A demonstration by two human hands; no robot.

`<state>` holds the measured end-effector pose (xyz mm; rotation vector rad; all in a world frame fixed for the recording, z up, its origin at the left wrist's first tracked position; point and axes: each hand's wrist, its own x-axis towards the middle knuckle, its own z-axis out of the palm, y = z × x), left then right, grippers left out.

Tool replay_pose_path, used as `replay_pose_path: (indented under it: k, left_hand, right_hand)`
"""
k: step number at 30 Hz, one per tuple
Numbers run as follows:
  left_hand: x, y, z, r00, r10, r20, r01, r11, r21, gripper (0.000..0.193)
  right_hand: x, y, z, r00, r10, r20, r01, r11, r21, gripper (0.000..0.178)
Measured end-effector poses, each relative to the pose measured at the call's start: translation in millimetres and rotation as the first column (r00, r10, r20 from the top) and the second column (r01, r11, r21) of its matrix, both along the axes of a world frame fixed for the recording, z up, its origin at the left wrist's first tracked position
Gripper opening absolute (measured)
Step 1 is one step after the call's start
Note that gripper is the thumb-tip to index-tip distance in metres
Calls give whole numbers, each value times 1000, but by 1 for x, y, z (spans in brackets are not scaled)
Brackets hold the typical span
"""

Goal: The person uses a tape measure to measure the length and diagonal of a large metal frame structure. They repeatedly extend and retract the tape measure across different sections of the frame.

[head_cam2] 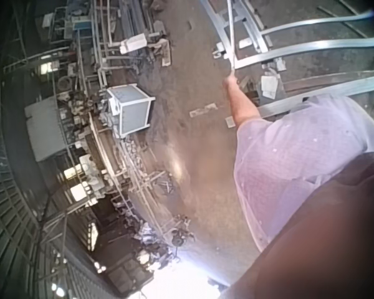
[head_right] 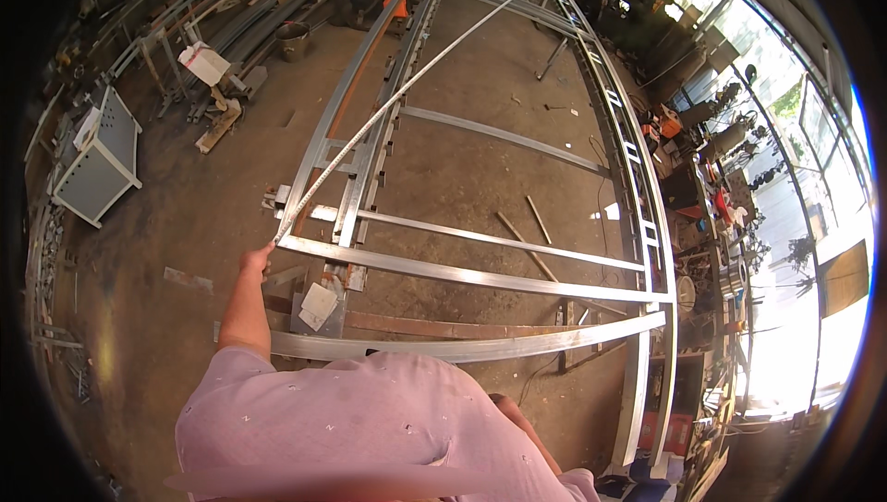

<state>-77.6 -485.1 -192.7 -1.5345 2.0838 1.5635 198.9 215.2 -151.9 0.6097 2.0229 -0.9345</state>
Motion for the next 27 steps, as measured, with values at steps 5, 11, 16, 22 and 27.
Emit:
replay_pose_path:
  k: [5,11,16,22,27]
  left_hand:
    - [4,-3,-7,1000,10,-28,-10,1000,13,50]
    - [-3,-1,-7,999,-38,-25,37,999,-25,50]
    - [0,-14,-29,997,-42,-63,33,990,-139,47]
    - [-8,-4,-38,996,-33,-79,16,977,-211,54]
    - [-3,-16,-39,998,-7,-65,-4,986,-164,52]
  right_hand:
    - [-5,-1,8,1000,-13,8,13,1000,5,40]
    - [-7,4,-2,999,-42,-35,39,997,-66,52]
    - [-13,4,4,999,19,-43,-19,1000,-13,53]
    - [-6,14,-13,989,91,-113,-86,995,49,54]
    - [-13,31,-61,989,63,-134,-62,998,15,58]
